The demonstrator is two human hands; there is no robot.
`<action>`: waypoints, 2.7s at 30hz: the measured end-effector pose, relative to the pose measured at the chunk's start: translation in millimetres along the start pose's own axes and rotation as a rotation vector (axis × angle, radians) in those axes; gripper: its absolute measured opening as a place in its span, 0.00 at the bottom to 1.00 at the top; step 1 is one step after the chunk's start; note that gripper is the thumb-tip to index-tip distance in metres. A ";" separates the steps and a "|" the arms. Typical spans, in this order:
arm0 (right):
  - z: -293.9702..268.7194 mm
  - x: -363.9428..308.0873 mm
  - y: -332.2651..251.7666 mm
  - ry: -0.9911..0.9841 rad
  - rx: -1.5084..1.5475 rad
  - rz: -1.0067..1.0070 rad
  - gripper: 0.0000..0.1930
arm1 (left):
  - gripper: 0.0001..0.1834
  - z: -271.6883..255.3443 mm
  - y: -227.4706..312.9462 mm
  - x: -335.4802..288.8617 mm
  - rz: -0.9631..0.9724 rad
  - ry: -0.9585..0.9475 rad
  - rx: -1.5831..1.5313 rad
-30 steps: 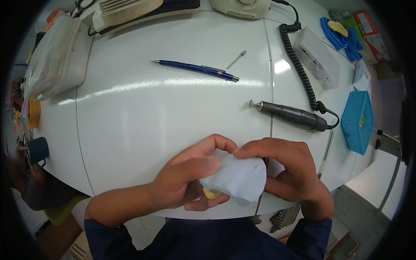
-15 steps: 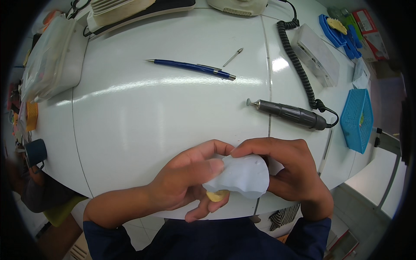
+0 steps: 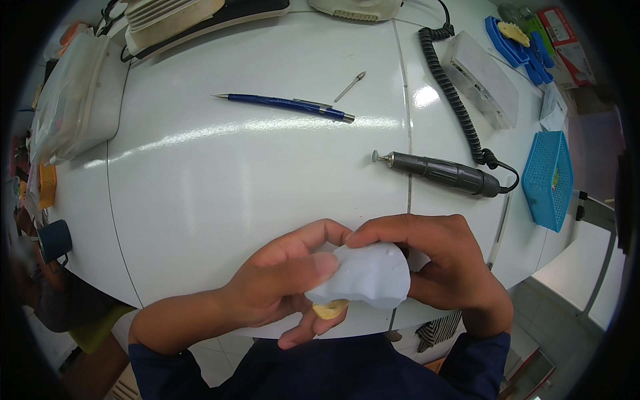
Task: The person uses a rotary polishing tool to smooth the surface of a small dental prosthesis. They then pick up a larger dental mold, wipe it with a tissue, and resume polishing the smaller prosthesis.
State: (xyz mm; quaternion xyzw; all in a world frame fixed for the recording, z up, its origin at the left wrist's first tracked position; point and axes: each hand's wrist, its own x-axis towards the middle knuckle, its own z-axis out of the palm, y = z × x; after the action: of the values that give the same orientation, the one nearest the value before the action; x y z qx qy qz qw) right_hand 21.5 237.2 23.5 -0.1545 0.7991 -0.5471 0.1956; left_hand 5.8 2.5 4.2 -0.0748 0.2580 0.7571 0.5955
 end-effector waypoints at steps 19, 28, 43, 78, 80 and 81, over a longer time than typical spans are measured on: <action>0.8 -0.9 -1.4 0.011 0.021 -0.060 0.23 | 0.31 0.3 0.1 -2.4 0.005 -0.012 0.000; -0.5 -1.3 -1.6 -0.013 0.022 -0.061 0.23 | 0.31 -0.3 -2.7 -2.1 0.015 0.016 0.009; -2.9 -2.3 0.5 -0.069 0.038 -0.100 0.27 | 0.32 0.5 -1.1 -2.2 0.006 0.002 0.009; -3.9 -1.9 0.5 -0.106 0.043 -0.108 0.29 | 0.34 4.2 1.6 -2.7 -0.041 0.088 0.054; -3.9 -1.7 0.1 -0.110 0.049 -0.108 0.29 | 0.34 5.0 2.3 -2.6 -0.048 0.099 0.055; -3.7 -1.9 0.7 -0.110 0.054 -0.107 0.29 | 0.34 5.5 2.6 -2.4 -0.051 0.104 0.056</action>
State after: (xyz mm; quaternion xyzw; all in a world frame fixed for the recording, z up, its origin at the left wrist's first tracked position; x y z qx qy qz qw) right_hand 21.3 241.3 24.3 -0.2215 0.7627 -0.5688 0.2136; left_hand 5.1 2.6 10.7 -0.1041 0.3077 0.7291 0.6023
